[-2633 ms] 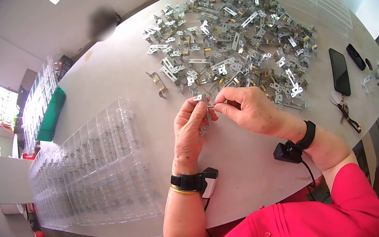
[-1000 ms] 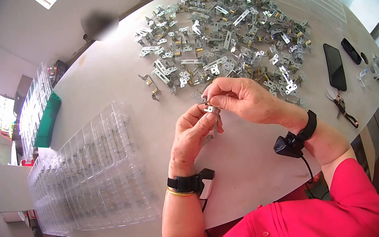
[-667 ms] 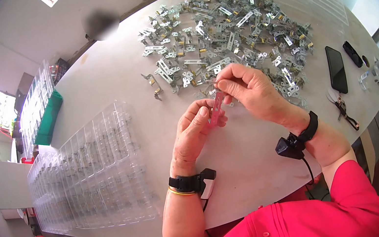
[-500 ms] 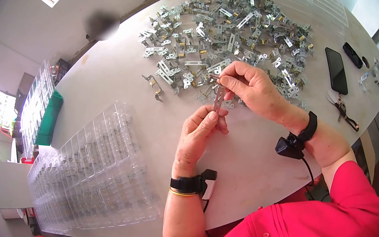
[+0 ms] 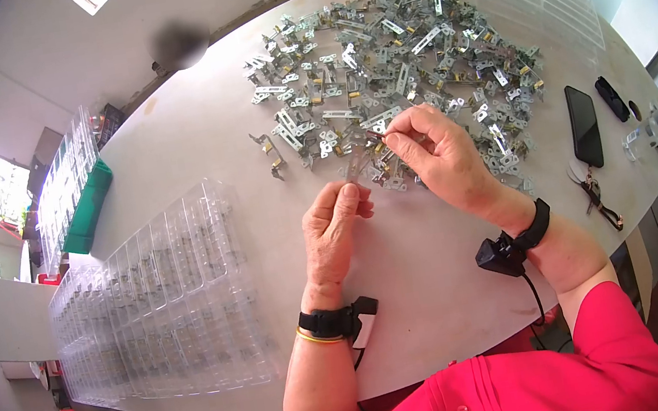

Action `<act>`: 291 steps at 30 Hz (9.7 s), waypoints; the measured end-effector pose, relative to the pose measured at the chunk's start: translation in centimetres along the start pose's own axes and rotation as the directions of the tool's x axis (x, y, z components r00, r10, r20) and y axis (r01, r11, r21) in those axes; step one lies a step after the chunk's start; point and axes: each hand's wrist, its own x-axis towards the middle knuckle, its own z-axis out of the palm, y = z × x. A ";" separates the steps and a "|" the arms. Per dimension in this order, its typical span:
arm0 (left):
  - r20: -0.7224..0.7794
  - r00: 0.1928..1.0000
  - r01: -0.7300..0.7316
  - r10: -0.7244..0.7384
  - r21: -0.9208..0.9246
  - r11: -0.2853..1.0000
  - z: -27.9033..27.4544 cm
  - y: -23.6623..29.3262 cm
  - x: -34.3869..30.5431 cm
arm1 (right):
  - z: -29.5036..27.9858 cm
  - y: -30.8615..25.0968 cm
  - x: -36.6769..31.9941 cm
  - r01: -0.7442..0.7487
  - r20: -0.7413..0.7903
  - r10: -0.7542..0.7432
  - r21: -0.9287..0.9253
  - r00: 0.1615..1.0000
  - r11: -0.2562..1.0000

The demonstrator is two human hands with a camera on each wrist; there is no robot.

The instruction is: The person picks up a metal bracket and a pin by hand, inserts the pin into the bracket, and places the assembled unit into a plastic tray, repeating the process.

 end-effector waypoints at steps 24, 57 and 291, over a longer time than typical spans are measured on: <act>0.094 0.933 -0.337 0.349 0.574 0.747 0.6 -0.8 0.2 | -0.2 -2.3 -0.9 -0.075 0.223 0.133 -0.253 0.966 0.965; -0.002 0.992 -0.121 0.127 0.294 0.948 0.9 0.1 0.0 | 0.1 -1.5 -0.1 -0.272 0.170 0.256 0.079 0.952 0.959; 0.186 0.978 0.136 -0.095 -0.224 0.965 -2.9 2.4 6.4 | 0.7 -3.8 4.6 -0.199 0.359 0.220 -0.095 0.907 0.976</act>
